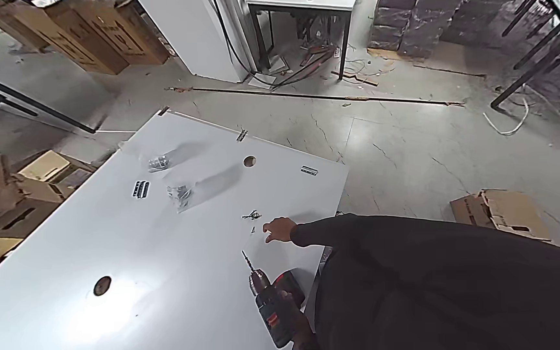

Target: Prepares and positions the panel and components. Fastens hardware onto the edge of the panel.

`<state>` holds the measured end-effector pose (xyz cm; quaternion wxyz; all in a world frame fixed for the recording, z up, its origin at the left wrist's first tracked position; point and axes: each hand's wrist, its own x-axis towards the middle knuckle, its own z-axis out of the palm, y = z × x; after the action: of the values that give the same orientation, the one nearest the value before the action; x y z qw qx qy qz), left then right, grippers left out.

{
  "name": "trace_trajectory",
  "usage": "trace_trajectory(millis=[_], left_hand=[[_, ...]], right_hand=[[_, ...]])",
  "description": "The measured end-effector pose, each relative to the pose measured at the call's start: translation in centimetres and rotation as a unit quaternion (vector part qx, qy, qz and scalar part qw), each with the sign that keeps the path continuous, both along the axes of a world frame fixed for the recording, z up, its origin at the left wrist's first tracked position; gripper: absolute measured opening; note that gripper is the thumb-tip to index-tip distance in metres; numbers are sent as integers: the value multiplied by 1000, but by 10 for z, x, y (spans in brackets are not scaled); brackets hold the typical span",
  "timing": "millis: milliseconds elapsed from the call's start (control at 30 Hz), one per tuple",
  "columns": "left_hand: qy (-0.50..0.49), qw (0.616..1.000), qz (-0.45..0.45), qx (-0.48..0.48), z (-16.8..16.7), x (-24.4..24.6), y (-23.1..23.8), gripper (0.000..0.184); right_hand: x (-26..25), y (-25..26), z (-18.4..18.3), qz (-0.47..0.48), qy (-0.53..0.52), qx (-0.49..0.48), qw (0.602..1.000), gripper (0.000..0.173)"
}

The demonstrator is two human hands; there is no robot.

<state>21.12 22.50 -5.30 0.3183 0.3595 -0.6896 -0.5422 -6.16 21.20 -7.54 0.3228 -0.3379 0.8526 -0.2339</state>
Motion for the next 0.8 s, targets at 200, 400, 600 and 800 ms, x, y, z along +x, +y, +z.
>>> trace_trajectory(millis=[200,400,600,800], left_hand=[[-35,999,-6,16,13,0,9,39],[10,998,19,52,-3,-6,9,39],[9,999,17,50,35,-50,36,27],[27,996,-71,45,68,-129,80,29]], right_hand=[[-52,18,20,-123,-6,-51,991,49],[-160,117,18,-227,139,23,964,53],[-222,202,12,-102,81,63,989,56],[-236,270,2,-171,3,64,983,57]])
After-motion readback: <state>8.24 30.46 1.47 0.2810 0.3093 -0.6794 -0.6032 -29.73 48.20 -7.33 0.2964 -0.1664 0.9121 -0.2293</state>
